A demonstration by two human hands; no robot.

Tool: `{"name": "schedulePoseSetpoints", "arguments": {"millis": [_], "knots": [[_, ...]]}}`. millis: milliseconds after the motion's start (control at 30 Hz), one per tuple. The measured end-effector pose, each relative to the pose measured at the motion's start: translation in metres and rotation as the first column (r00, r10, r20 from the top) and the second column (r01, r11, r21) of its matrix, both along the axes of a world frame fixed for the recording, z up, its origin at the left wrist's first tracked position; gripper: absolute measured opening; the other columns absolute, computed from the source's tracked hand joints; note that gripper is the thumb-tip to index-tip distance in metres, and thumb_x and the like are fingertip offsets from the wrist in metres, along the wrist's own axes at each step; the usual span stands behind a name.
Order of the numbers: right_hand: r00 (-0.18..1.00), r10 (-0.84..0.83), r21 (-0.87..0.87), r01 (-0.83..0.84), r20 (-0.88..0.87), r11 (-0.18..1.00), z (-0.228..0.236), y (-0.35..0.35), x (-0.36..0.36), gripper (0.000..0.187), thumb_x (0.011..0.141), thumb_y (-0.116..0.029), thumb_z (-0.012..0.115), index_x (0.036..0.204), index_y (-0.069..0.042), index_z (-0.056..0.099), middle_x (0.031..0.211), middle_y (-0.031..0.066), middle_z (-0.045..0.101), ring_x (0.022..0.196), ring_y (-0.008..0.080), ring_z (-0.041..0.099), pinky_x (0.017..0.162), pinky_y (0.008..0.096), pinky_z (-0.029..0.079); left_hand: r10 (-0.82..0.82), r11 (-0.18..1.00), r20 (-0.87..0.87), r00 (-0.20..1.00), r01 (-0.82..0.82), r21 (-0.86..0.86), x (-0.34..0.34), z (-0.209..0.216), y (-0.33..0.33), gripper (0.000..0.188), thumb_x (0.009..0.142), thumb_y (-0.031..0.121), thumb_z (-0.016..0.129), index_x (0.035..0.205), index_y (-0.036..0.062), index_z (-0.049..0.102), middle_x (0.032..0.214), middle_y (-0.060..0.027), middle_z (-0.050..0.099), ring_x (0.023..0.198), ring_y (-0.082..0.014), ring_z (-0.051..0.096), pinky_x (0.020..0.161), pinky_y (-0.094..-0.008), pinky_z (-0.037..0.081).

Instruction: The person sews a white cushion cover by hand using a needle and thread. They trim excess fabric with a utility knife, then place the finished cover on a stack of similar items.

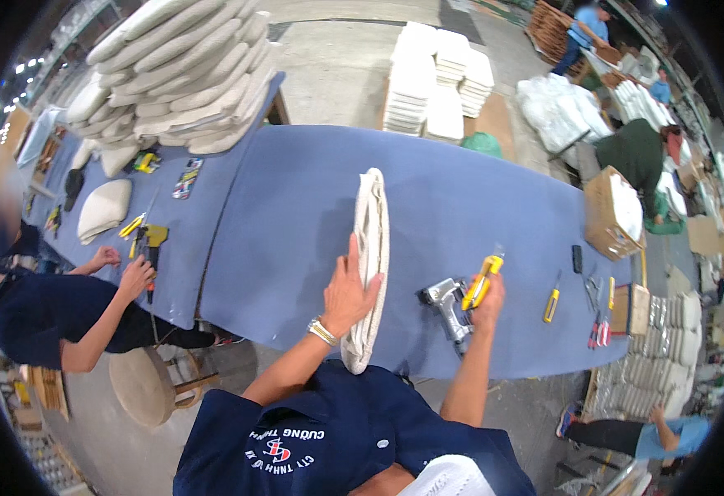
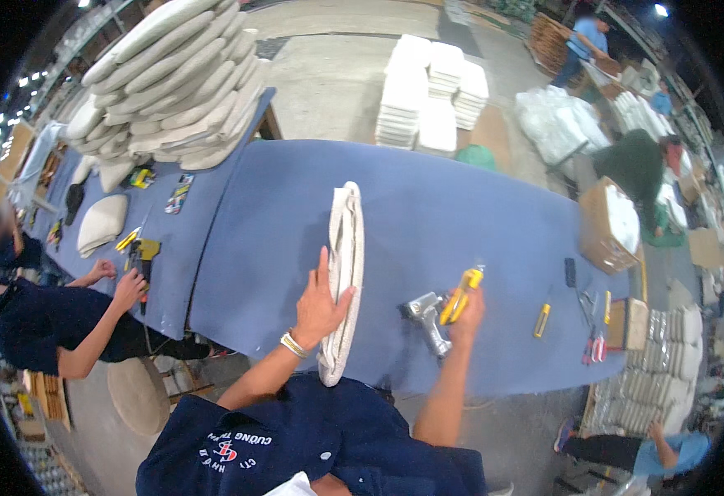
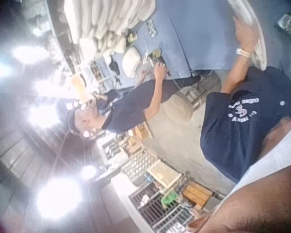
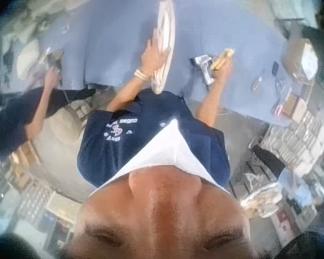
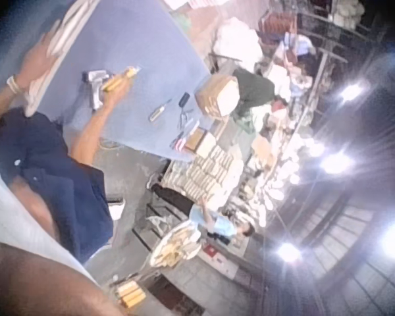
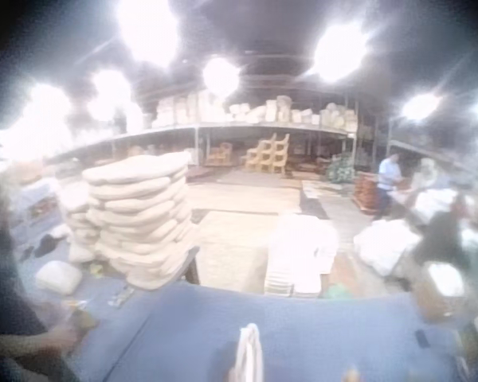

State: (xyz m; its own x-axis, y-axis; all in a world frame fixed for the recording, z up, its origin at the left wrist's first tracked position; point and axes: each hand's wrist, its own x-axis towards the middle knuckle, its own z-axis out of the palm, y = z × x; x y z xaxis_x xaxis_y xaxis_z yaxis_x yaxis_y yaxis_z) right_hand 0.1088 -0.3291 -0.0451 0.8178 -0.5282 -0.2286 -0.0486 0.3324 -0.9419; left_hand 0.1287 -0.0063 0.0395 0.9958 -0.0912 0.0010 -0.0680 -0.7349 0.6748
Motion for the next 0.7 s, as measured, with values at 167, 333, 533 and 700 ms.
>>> {"name": "schedulePoseSetpoints", "arguments": {"millis": [167, 333, 533, 700], "knots": [[0.963, 0.246, 0.023, -0.245, -0.109, 0.969, 0.064, 0.087, 0.04, 0.027, 0.109, -0.035, 0.051, 0.112, -0.009, 0.06, 0.075, 0.0028, 0.06, 0.059, 0.011, 0.056, 0.052, 0.0275, 0.048, -0.152, 0.985, 0.426, 0.892, 0.104, 0.134, 0.037, -0.004, 0.003, 0.072, 0.091, 0.025, 0.067, 0.158, 0.0212, 0.038, 0.142, -0.0244, 0.046, 0.123, -0.0414, 0.052, 0.095, -0.0497, 0.052], [0.931, 0.36, 0.074, -0.356, -0.061, 0.932, 0.067, 0.127, 0.078, 0.03, 0.108, -0.037, 0.05, 0.113, -0.008, 0.057, 0.077, 0.0055, 0.062, 0.058, 0.0144, 0.062, 0.05, 0.0304, 0.053, -0.103, 0.99, 0.391, 0.915, 0.057, 0.127, 0.139, -0.004, -0.002, 0.048, 0.088, 0.026, 0.072, 0.127, 0.0014, 0.059, 0.137, -0.017, 0.052, 0.121, -0.0356, 0.054, 0.092, -0.0489, 0.054], [0.916, 0.397, 0.123, -0.388, -0.058, 0.913, 0.073, 0.166, 0.114, 0.03, 0.108, -0.037, 0.05, 0.114, -0.008, 0.051, 0.075, 0.0069, 0.061, 0.051, 0.0156, 0.059, 0.045, 0.0312, 0.051, -0.127, 0.982, 0.276, 0.953, 0.081, 0.172, 0.178, 0.003, -0.014, 0.038, 0.088, 0.029, 0.074, 0.113, 0.0028, 0.062, 0.13, -0.0117, 0.056, 0.116, -0.0324, 0.059, 0.084, -0.0477, 0.057], [0.919, 0.389, 0.222, -0.367, -0.065, 0.903, 0.064, 0.177, 0.122, 0.031, 0.107, -0.039, 0.052, 0.116, -0.009, 0.053, 0.073, 0.0064, 0.062, 0.052, 0.0142, 0.06, 0.045, 0.0301, 0.051, -0.026, 1.0, 0.339, 0.941, 0.028, 0.0, 0.184, -0.022, -0.01, 0.031, 0.089, 0.024, 0.073, 0.112, 0.0064, 0.064, 0.127, -0.0086, 0.061, 0.11, -0.0313, 0.064, 0.085, -0.0456, 0.055]]}}
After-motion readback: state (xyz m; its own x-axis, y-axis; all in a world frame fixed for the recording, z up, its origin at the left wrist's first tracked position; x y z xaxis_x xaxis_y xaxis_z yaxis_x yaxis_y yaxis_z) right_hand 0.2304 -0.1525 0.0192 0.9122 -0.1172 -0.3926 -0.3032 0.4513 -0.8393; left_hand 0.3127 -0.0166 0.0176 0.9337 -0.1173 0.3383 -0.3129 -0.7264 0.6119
